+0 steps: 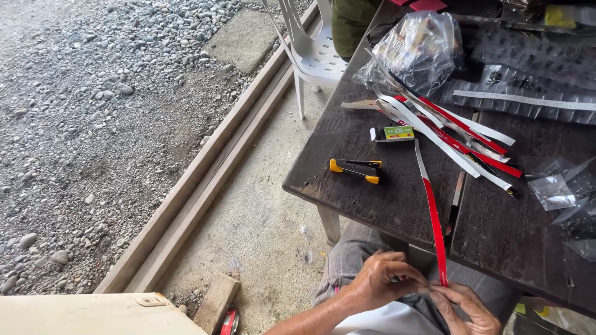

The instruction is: The person organizes plastic bags containing small parts and then applies a red adhesive strip to one of the bags using their hands.

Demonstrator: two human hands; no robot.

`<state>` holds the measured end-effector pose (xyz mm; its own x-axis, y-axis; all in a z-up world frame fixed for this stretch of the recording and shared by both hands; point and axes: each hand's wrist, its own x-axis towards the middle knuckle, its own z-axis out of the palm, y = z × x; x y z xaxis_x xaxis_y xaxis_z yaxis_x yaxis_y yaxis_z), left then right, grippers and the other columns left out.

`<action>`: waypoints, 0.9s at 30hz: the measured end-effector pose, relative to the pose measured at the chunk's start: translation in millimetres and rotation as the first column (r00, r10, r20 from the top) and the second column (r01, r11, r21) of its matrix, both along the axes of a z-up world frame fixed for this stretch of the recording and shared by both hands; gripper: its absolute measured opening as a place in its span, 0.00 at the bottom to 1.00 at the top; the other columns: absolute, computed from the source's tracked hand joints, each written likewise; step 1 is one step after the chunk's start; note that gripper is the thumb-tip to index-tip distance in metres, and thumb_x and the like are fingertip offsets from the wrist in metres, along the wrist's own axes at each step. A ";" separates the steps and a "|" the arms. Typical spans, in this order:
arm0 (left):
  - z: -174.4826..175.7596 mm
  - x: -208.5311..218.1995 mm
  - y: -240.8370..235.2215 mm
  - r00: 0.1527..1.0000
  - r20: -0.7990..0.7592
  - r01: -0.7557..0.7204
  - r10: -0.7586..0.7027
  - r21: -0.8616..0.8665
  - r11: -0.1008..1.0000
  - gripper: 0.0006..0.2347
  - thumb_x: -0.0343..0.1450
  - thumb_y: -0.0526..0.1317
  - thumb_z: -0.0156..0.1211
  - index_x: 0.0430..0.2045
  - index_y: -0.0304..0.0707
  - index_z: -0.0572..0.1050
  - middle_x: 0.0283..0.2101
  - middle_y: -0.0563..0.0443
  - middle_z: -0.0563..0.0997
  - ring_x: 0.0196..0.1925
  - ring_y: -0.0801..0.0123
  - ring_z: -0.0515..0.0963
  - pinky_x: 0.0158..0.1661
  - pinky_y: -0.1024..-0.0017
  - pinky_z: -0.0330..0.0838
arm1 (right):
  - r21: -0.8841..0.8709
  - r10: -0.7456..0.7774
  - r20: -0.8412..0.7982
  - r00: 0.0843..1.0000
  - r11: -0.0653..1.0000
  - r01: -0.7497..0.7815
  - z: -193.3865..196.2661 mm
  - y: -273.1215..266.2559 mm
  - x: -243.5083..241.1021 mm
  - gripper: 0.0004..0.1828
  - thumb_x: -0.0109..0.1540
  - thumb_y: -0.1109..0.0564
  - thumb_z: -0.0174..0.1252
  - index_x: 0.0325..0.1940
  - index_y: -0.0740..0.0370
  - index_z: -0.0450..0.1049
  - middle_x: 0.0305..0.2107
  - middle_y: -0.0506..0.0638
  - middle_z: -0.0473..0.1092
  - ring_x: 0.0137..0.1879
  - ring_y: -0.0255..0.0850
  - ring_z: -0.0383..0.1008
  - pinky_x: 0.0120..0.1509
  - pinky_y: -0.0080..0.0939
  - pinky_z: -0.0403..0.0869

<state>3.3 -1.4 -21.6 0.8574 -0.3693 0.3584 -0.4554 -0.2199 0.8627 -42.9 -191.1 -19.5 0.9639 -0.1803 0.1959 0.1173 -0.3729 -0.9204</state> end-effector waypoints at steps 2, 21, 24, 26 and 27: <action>8.8 1.0 -2.6 0.998 -0.024 0.050 -0.052 -0.072 0.996 0.04 0.75 0.41 0.66 0.41 0.48 0.80 0.33 0.55 0.76 0.34 0.69 0.76 0.38 0.72 0.74 | -0.002 -0.007 0.049 0.999 1.000 0.007 -3.5 -3.8 0.7 0.06 0.59 0.63 0.66 0.40 0.63 0.84 0.39 0.49 0.80 0.48 0.34 0.79 0.60 0.29 0.73; -2.4 11.1 2.1 0.988 -0.125 0.074 -0.093 -0.149 0.986 0.04 0.73 0.33 0.66 0.39 0.43 0.79 0.38 0.53 0.82 0.38 0.68 0.80 0.43 0.73 0.72 | -0.086 0.146 0.027 0.989 0.986 -0.144 -26.0 -32.1 17.0 0.11 0.65 0.62 0.56 0.49 0.62 0.81 0.44 0.49 0.81 0.51 0.35 0.79 0.63 0.34 0.74; 10.4 3.0 -3.4 0.985 -0.160 0.034 -0.065 -0.193 0.981 0.02 0.71 0.34 0.67 0.34 0.41 0.80 0.36 0.53 0.81 0.39 0.65 0.78 0.42 0.71 0.70 | 0.087 0.023 -0.020 1.000 0.996 -0.021 -9.8 -31.5 3.4 0.14 0.67 0.63 0.55 0.55 0.66 0.78 0.50 0.55 0.78 0.56 0.39 0.79 0.64 0.35 0.75; 12.6 -0.9 -4.4 0.953 -0.292 -0.156 0.081 -0.244 0.957 0.06 0.64 0.30 0.71 0.32 0.38 0.85 0.31 0.46 0.84 0.36 0.56 0.82 0.44 0.65 0.75 | 0.334 -0.073 0.022 0.997 0.940 0.062 -10.7 -28.0 1.1 0.20 0.62 0.68 0.61 0.60 0.67 0.77 0.44 0.55 0.79 0.50 0.34 0.78 0.59 0.42 0.78; 10.6 -3.3 -8.7 0.944 -0.331 -0.105 0.018 -0.248 0.963 0.06 0.64 0.30 0.71 0.32 0.38 0.85 0.31 0.46 0.84 0.36 0.56 0.82 0.44 0.65 0.75 | 0.321 -0.136 -0.016 0.991 0.938 0.134 -9.6 -34.4 -3.7 0.20 0.62 0.68 0.61 0.60 0.67 0.77 0.44 0.55 0.79 0.50 0.34 0.78 0.59 0.42 0.78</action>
<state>0.0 -10.1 -11.0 0.9604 -0.2441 0.1345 -0.1356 0.0122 0.9907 -46.5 -225.5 -29.1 0.9251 -0.3627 0.1121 0.0924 -0.0713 -0.9932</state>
